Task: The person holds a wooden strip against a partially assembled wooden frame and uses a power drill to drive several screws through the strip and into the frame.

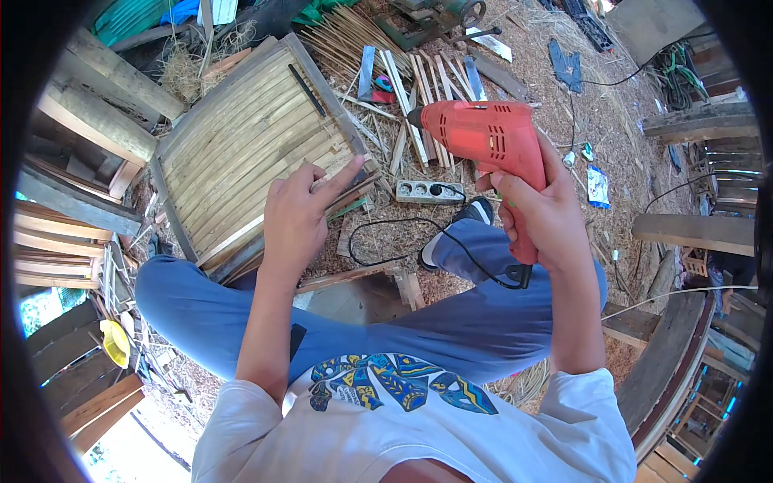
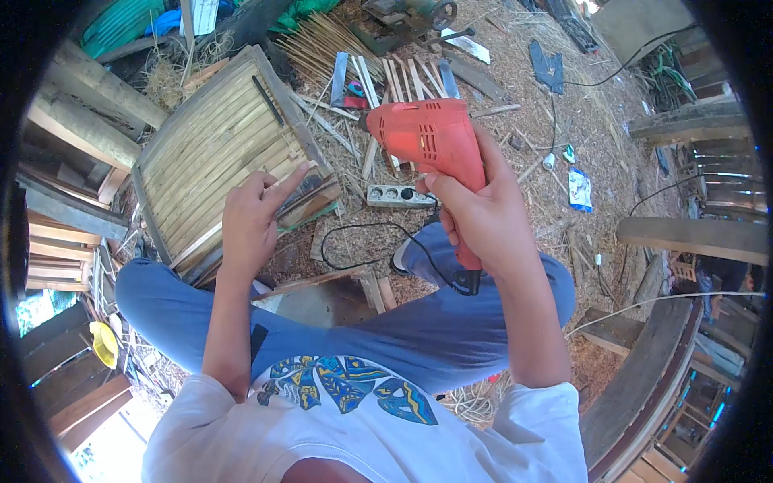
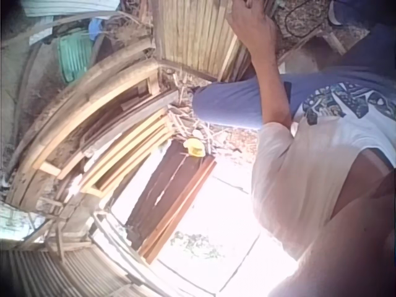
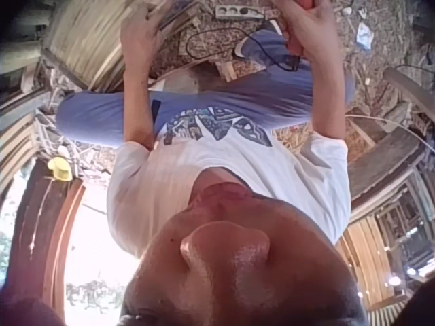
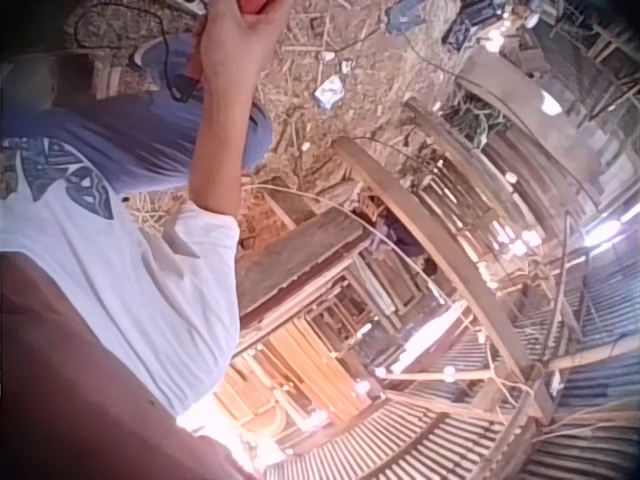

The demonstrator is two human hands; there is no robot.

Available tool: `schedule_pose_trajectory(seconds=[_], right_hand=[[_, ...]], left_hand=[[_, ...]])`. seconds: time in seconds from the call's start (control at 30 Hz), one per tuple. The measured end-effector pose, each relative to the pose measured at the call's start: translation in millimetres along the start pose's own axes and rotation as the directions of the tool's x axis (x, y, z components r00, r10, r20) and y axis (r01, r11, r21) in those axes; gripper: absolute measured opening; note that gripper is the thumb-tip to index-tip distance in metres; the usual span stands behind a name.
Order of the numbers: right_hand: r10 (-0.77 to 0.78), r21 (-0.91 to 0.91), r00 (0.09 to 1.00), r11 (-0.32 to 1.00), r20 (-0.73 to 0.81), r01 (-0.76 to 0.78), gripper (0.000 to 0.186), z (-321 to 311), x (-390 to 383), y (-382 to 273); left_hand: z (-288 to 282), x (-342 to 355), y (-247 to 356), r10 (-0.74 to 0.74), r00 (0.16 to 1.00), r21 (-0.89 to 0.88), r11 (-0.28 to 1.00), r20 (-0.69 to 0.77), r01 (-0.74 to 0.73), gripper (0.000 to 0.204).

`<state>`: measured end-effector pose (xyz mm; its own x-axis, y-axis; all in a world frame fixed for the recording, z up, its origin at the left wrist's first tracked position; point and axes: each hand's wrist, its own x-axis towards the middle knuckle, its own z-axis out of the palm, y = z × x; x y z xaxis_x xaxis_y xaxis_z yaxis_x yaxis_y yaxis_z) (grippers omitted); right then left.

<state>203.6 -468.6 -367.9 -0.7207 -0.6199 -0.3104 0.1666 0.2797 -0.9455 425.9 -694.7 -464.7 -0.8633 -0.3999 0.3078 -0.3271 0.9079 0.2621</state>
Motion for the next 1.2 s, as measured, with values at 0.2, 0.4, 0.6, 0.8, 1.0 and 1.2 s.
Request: schedule_pose_trajectory(seconds=[0.2, 0.4, 0.6, 0.8, 1.0, 1.2], right_hand=[[-0.005, 0.007, 1.000, 1.000, 0.020, 0.005, 0.075, 2.8, 0.1, -1.8], [0.002, -0.001, 1.000, 1.000, 0.021, -0.002, 0.078, 3.1, 0.0, -3.1], [0.027, 0.002, 0.999, 1.000, 0.026, -0.027, 0.077, 8.5, 1.7, -3.3], [-0.020, 0.008, 0.999, 1.000, 0.039, 0.020, 0.070, 12.7, 5.6, -11.4], [-0.071, 0.037, 0.995, 0.997, 0.066, 0.068, 0.070, 17.3, 1.0, -16.0], [-0.097, 0.028, 0.993, 0.995, 0.067, 0.096, 0.066, 19.7, -8.7, -23.4]], left_hand=[[10.3, -2.0, -10.1, -0.039, 0.996, -0.158, 0.987, -0.084, 0.026, 0.048], [16.4, 0.3, -19.1, -0.076, 0.961, -0.155, 0.987, -0.266, 0.035, 0.019], [37.7, -2.0, -32.4, -0.080, 0.962, -0.191, 0.981, -0.262, 0.030, 0.016], [33.8, -3.0, -27.5, -0.117, 0.966, -0.140, 0.986, -0.231, 0.086, 0.016], [40.7, -4.4, -28.7, -0.164, 0.964, -0.242, 0.964, -0.211, 0.111, 0.013], [43.6, -2.7, -28.8, -0.176, 0.953, -0.266, 0.958, -0.248, 0.108, 0.012]])
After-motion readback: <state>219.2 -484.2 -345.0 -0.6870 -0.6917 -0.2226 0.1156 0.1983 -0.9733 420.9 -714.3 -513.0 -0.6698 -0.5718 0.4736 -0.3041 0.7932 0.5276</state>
